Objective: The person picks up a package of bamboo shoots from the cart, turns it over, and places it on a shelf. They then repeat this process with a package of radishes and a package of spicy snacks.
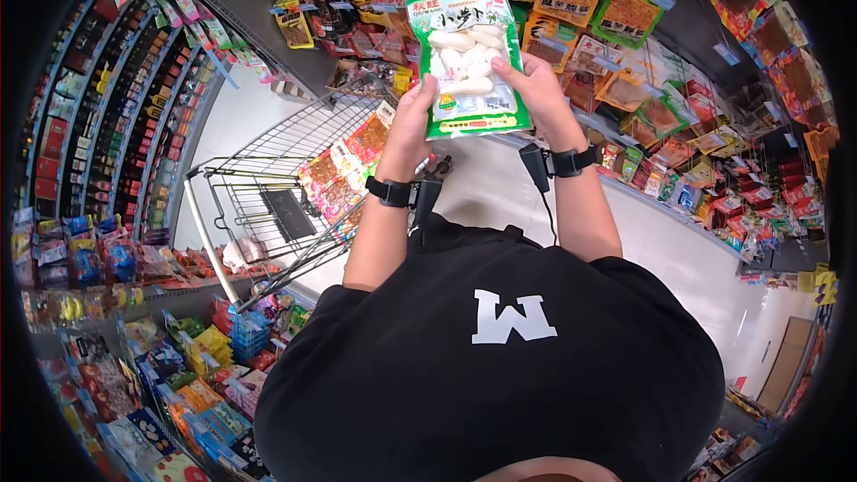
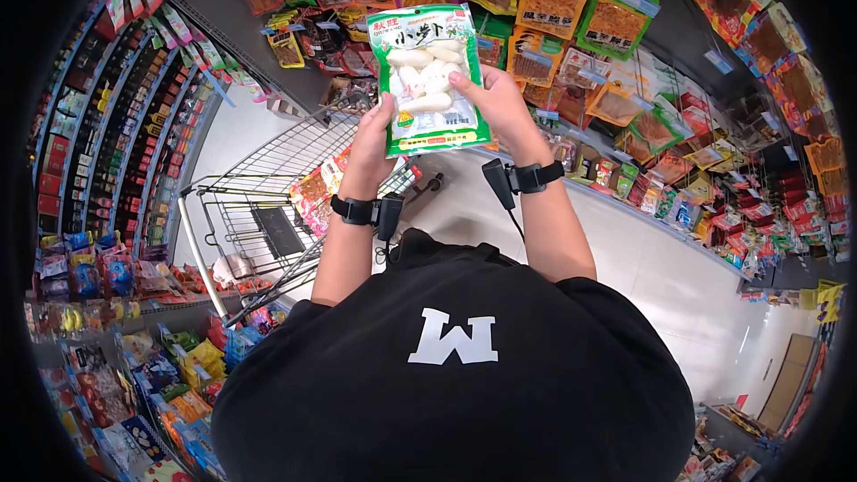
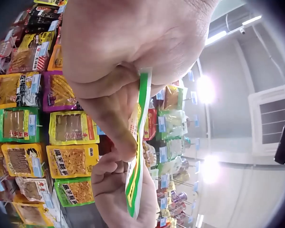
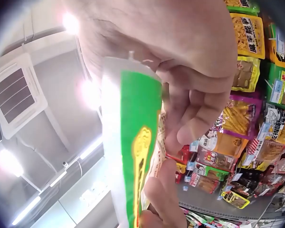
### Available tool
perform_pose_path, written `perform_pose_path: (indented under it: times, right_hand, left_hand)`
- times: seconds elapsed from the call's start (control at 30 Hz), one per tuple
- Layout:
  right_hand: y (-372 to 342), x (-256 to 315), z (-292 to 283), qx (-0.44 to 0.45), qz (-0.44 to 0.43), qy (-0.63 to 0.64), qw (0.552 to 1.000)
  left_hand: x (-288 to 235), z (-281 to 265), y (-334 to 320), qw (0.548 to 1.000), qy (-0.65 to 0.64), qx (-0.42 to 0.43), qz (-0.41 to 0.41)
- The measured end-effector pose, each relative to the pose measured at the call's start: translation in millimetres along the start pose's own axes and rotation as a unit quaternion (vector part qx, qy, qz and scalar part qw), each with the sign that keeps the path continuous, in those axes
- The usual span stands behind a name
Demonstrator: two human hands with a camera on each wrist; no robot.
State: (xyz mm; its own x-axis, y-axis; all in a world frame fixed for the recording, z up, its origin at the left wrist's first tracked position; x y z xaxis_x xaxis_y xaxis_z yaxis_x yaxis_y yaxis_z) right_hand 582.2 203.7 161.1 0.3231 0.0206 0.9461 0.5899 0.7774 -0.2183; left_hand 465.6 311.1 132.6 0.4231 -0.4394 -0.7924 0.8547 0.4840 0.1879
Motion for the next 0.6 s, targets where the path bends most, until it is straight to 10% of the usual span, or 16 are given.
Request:
perform_pose_path:
  times: [0.6]
  right_hand:
    - [1, -8, 1, -0.009, -0.017, 0.012, 1.0]
  left_hand:
    - [3, -2, -4, 0.999, -0.048, -0.011, 0.003]
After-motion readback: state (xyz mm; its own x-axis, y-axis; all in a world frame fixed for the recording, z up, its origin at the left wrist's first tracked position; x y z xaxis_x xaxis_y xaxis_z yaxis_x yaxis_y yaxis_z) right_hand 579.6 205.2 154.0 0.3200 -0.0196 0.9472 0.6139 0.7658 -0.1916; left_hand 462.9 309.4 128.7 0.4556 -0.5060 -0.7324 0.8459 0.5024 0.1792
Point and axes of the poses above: each hand's wrist, its own y-axis towards the middle knuckle, its own z-axis out of the palm, x = y × z, the point moved 9 cm from there along y, towards the middle knuckle, and after that the axes turned 15 degrees about z, right-handed, at the moved point
